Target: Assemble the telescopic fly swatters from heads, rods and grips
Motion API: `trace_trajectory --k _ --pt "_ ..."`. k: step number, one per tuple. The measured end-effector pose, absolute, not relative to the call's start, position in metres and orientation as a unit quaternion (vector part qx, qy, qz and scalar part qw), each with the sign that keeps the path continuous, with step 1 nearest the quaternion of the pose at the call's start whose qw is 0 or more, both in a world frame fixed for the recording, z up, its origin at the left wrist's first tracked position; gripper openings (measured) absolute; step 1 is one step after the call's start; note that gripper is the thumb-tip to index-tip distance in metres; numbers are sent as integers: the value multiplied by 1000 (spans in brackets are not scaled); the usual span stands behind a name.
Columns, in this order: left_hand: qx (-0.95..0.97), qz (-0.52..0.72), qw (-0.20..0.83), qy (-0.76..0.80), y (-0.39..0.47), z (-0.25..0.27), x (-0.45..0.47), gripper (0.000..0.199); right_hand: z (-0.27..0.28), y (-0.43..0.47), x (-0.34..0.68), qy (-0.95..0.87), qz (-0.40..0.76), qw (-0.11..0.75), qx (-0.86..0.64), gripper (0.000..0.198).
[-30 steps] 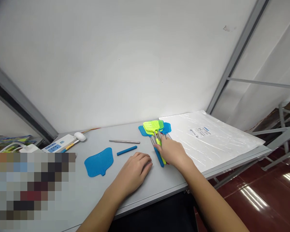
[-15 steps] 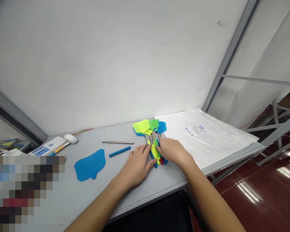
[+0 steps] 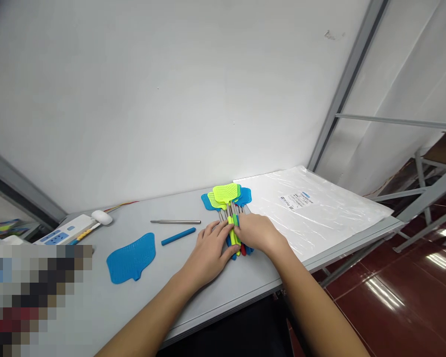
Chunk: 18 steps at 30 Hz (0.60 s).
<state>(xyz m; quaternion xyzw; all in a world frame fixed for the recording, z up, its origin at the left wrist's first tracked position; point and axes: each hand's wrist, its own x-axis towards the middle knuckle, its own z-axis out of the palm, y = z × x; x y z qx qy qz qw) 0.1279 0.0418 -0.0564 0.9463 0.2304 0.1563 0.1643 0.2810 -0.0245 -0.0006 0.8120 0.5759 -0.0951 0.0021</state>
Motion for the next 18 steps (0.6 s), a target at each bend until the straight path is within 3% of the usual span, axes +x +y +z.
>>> trace_trajectory --k 18 --pt "935 203 191 220 48 -67 123 58 7 -29 281 577 -73 -3 813 32"
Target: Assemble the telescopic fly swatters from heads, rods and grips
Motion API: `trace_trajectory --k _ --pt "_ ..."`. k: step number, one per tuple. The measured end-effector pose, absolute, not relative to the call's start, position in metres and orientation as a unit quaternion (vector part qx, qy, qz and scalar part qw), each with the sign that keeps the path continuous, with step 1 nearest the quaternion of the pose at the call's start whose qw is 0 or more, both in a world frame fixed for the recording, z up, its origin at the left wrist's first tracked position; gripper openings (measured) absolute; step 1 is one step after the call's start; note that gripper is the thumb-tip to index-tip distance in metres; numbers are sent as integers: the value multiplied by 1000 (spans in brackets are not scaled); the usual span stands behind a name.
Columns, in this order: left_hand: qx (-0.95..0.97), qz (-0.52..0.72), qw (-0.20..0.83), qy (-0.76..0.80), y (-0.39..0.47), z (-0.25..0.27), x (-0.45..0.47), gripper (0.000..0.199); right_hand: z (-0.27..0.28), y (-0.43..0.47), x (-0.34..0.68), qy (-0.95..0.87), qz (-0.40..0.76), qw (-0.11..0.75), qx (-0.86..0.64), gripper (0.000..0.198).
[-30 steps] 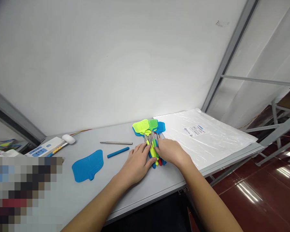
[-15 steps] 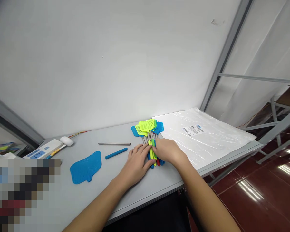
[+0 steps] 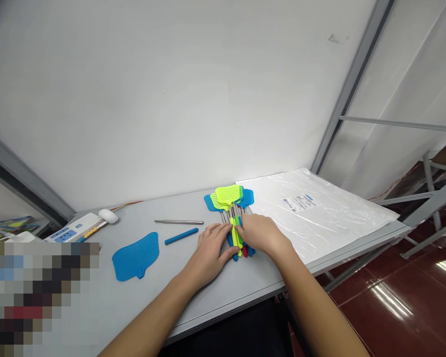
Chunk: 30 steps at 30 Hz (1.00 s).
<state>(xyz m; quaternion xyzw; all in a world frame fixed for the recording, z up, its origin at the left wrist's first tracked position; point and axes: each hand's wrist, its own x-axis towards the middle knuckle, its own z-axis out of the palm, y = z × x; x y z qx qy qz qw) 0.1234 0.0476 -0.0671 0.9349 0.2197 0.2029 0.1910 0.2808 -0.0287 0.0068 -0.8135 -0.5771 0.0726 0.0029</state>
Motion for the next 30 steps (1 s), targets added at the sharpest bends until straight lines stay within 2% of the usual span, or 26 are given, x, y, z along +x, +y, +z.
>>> trace_trajectory --k 5,12,17,21,25,30 --pt "938 213 165 216 45 -62 119 52 6 -30 280 -570 60 11 -820 30" --pt "941 213 80 250 54 -43 84 22 13 -32 264 -575 33 23 -817 29" --pt "916 203 13 346 76 -40 38 24 18 -10 231 -651 -3 -3 -759 30" --pt "904 187 -20 384 81 -47 27 18 19 40 205 -724 21 -24 -689 28" --pt "905 180 -26 385 72 -54 35 11 14 102 189 -753 44 -27 -656 26" --pt "905 206 1 372 59 -49 32 15 -7 142 176 -774 115 -34 -621 30"
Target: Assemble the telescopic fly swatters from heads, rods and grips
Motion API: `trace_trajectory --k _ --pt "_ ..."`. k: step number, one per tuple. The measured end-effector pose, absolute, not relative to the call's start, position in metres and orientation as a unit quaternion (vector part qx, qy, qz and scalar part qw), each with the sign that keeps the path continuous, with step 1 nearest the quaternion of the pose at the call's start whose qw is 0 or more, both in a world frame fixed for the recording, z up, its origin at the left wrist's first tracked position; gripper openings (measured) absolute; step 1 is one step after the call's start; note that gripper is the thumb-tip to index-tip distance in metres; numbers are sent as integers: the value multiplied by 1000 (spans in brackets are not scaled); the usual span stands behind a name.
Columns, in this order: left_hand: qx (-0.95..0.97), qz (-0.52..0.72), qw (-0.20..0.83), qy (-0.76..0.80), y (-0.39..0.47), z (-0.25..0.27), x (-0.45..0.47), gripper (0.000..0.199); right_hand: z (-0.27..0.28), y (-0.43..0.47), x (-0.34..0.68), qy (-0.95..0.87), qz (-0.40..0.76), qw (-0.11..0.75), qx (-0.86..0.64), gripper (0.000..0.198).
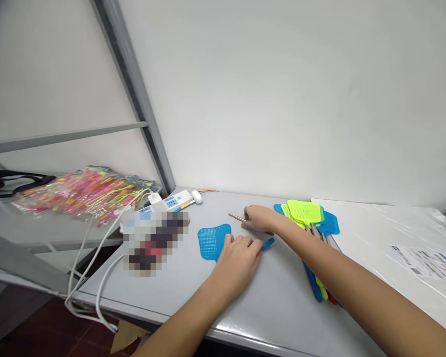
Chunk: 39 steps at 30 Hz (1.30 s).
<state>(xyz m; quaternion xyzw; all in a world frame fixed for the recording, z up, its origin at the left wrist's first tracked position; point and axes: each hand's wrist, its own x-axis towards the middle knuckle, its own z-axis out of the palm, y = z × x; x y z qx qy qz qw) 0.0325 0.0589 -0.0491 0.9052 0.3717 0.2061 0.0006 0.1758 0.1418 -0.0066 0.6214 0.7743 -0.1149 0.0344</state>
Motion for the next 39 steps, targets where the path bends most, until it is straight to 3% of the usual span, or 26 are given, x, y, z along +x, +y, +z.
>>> trace_trajectory --k 4,9,11,14,17,30,39 --pt "900 245 31 360 51 -41 20 29 -15 140 173 772 -138 -8 620 14" --pt "830 404 164 348 47 -44 13 24 14 116 179 739 -138 -146 643 10" --pt "806 426 207 354 47 -47 14 26 32 97 178 705 -175 -270 632 9" --pt "816 402 217 354 48 -48 16 30 52 62 168 571 -326 -562 501 6" --pt "829 383 203 353 49 -49 20 29 60 32 152 460 -411 -685 387 14" --pt "832 339 257 355 43 -55 24 19 51 21 137 422 -472 -713 301 14" --pt "831 370 289 297 47 -51 17 38 55 13 136 430 -478 -720 262 15"
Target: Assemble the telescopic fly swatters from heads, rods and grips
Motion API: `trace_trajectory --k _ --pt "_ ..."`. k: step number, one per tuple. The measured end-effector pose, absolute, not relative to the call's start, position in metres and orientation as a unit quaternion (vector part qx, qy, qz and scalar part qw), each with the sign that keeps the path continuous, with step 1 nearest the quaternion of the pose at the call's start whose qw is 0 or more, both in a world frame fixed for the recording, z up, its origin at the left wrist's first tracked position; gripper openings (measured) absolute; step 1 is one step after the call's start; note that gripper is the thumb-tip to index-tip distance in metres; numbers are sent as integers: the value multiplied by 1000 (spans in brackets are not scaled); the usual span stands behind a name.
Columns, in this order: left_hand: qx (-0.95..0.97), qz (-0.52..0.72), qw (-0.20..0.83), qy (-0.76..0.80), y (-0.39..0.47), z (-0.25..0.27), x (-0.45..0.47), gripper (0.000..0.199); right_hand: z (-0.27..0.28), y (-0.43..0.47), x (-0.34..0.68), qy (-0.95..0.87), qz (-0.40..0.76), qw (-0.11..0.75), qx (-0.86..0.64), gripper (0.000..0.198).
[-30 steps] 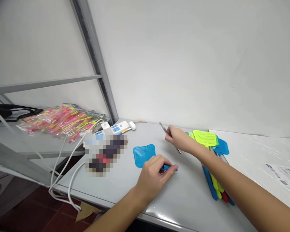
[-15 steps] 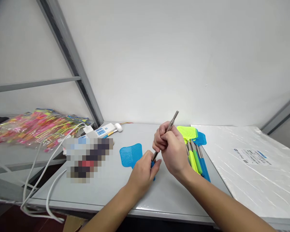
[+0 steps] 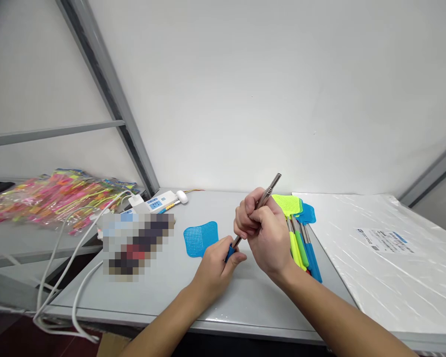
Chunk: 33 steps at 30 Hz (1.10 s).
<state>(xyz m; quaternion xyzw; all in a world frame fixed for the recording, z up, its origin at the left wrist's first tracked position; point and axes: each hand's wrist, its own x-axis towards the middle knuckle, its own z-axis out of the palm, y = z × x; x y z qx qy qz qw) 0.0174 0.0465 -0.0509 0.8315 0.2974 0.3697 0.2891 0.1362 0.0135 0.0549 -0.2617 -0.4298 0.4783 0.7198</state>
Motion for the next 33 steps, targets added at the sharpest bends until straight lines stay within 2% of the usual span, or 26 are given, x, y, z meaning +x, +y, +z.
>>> trace_trajectory --k 20,24,27,33 --pt "808 379 323 314 16 -31 -38 36 50 3 84 -374 565 707 -203 13" --pt "787 404 364 292 11 -17 -51 28 41 -2 72 -420 595 653 -208 14" --pt "789 386 363 310 9 -8 -67 31 47 -3 72 -465 600 605 -242 22" --pt "807 295 360 364 4 -5 -90 40 68 0 57 -343 627 659 -234 41"
